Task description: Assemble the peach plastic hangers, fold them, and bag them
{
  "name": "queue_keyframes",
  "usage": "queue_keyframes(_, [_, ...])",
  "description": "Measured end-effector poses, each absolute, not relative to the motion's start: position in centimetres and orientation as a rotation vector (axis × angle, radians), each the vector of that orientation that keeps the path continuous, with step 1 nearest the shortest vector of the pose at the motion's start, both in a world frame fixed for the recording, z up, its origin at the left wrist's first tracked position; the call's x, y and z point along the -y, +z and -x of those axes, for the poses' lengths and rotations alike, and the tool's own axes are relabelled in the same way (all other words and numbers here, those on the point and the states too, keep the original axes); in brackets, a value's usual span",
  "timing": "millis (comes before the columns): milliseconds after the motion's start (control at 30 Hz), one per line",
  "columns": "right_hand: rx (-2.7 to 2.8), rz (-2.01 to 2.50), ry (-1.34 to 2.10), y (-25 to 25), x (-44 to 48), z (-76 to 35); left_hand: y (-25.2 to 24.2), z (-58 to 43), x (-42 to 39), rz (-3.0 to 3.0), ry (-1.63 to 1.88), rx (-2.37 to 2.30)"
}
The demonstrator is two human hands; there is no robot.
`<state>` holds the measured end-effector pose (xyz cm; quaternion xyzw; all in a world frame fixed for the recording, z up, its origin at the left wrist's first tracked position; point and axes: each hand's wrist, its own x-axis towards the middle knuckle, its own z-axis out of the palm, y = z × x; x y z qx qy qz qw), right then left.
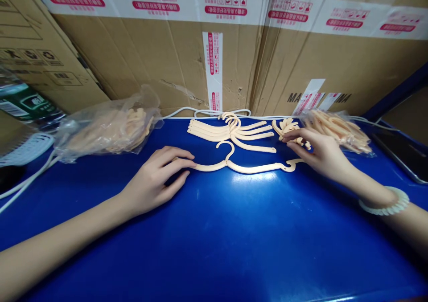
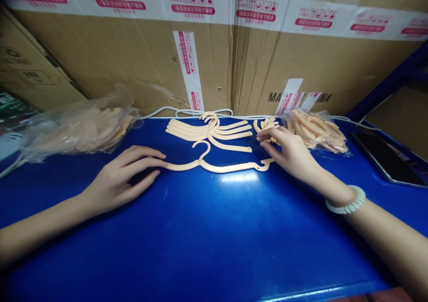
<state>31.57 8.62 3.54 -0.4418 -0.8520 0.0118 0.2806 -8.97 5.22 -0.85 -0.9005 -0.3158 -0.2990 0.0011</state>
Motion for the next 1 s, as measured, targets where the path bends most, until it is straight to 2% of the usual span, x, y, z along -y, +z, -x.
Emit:
queue_keyframes(433, [2.341, 1.139, 0.087, 1.8, -9.5, -29.2, -1.4, 8.7, -5.2, 2.812, -0.942, 0.928])
queue_keyframes(700, [2.333, 1.179, 0.158, 2.4, -9.1, -28.7, -1.4, 8.5, -5.1, 2.724, -0.944, 0.83])
queue_keyframes(1000, [1.94, 1.312, 0.615, 3.4, -8.4, -30.8, -0.8, 8.0, -4.2, 2.737, -1.005, 0.856])
